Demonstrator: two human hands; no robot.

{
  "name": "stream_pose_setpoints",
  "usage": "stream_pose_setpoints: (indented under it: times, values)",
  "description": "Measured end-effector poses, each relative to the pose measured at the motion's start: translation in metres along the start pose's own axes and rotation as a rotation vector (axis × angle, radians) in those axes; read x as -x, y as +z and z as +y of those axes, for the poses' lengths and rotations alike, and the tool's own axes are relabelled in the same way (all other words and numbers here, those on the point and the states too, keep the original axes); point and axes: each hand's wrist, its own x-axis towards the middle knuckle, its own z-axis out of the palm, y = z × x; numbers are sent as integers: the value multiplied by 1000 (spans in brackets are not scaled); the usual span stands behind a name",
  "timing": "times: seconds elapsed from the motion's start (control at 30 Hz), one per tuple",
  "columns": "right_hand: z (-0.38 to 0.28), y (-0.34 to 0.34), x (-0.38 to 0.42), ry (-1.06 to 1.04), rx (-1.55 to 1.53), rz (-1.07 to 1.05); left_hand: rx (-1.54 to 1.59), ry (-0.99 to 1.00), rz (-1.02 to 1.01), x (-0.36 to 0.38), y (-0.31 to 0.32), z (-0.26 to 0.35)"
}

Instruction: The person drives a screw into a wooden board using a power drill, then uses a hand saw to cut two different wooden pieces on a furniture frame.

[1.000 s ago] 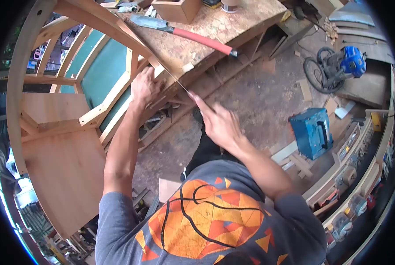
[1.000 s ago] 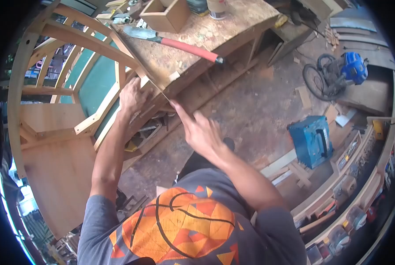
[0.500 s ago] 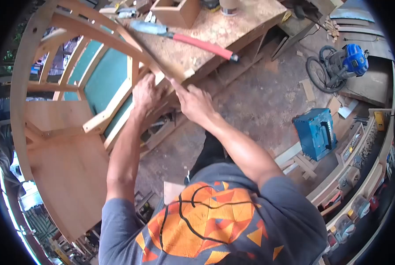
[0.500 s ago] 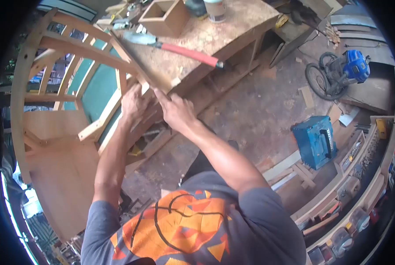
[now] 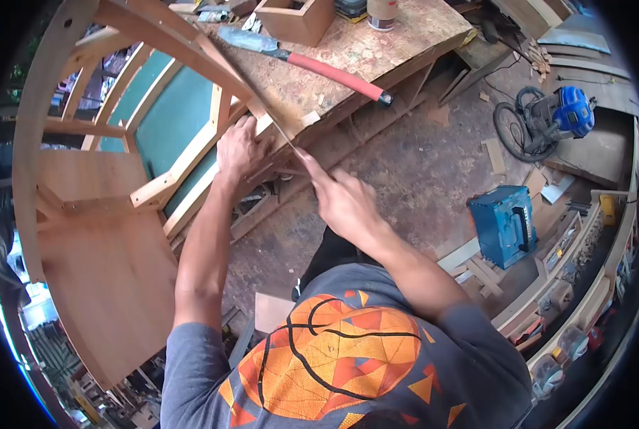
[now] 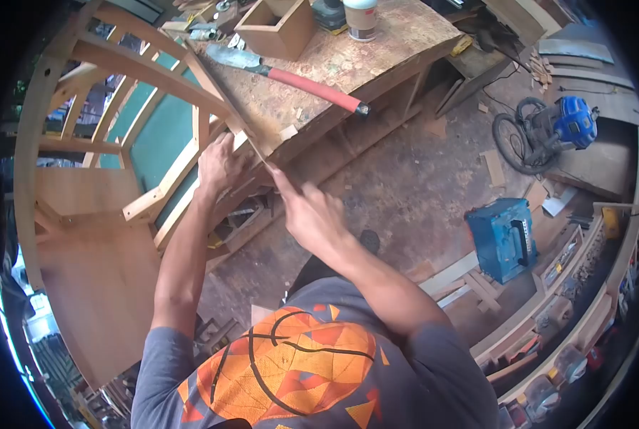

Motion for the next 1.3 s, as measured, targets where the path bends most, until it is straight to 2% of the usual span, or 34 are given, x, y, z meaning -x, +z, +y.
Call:
stream_pose_setpoints:
  times: [0.1,0.17,0.23,0.3,0.37,0.43,0.53,0.57,0.6,0.7,0.77,0.83,0.87,0.93,1.03,1.1,1.13,1.23,1.3]
  values:
    - [-9,-9,-8,30,-11,-50,-9,15,5,0,3,-4]
    - [-9,25,-55,-4,54,44,-12,19,19,1,5,-5]
    - [-10,19,-70,-26,52,34,0,18,37,-1,7,-8]
    - [-8,7,-20,4,36,-11,30,61,69,3,13,-13]
    - [-2,-3,0,7,45,-47,8,-17,-30,0,-2,0]
    - [1,0,3,-24,1,40,-20,9,-4,3,4,-6]
    - [-5,27,-58,-5,25,14,-9,-7,-18,1,7,-6]
    - [-4,30,-69,-10,36,9,10,31,43,-3,10,-11]
    - [-6,22,-58,15,11,9,28,69,84,-2,14,-15]
    - [-4,-9,11,49,1,-77,-2,25,12,0,3,-5]
    - [0,-4,6,89,74,-162,-11,15,9,0,2,-5]
    - [-4,18,-41,-30,48,62,5,27,17,1,4,-6]
    - [-9,23,-73,3,37,-18,12,32,26,0,8,-6]
    - [-6,21,-70,-16,54,30,15,68,89,-1,8,-9]
    - [3,13,-14,-43,65,50,22,-8,-32,-1,1,-5]
    - [10,4,13,-6,88,-45,16,-40,-57,-2,0,-6]
    - [-9,-9,1,14,93,-14,19,-23,-37,-1,0,-6]
    - [-4,36,-82,-34,69,66,31,4,4,4,3,-6]
    - [-5,23,-72,-50,70,90,61,49,40,-2,6,-13]
